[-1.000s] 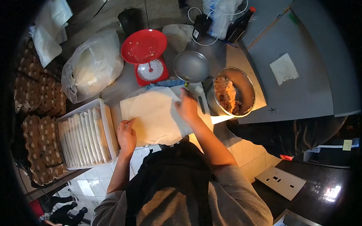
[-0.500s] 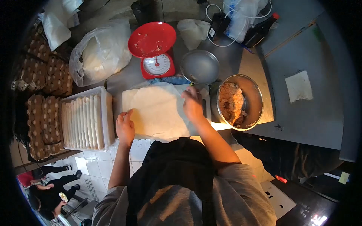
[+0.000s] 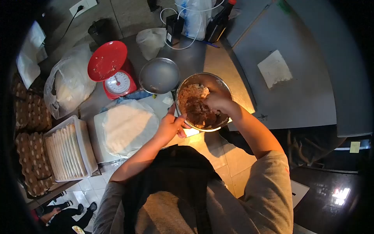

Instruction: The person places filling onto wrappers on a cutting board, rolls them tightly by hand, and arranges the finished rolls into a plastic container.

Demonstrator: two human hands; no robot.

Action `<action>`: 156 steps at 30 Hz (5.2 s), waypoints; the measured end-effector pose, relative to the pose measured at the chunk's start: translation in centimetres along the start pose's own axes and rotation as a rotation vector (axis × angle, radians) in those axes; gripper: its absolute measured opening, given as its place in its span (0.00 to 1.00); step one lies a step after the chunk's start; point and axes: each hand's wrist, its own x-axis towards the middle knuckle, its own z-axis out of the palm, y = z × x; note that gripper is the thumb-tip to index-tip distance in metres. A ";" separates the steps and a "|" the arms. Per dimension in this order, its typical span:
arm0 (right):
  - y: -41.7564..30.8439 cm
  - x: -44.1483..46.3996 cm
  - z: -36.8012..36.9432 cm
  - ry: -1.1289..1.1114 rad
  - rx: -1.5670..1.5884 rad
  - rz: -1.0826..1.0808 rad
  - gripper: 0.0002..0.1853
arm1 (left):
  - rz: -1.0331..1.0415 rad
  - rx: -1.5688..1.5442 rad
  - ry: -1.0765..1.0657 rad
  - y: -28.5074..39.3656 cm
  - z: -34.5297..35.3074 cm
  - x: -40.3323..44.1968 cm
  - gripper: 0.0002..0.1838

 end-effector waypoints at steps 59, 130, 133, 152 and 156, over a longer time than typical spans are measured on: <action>-36.4 9.8 4.2 0.480 -0.361 -0.949 0.05 | 0.390 0.518 1.069 -9.0 -20.1 -12.8 0.26; -36.6 7.8 8.2 0.095 -0.671 -0.840 0.32 | 0.316 0.531 0.975 -9.1 -20.7 -13.1 0.25; -36.2 8.1 8.5 0.039 -0.485 -0.833 0.32 | 0.393 0.480 0.971 -9.8 -20.7 -12.7 0.25; -19.3 -0.1 21.6 0.269 -0.164 -0.974 0.22 | 0.526 0.560 0.954 -7.5 -21.1 -14.3 0.25; -18.1 0.9 23.0 0.232 -0.076 -0.919 0.21 | 0.652 0.711 1.052 -4.0 -20.9 -15.8 0.26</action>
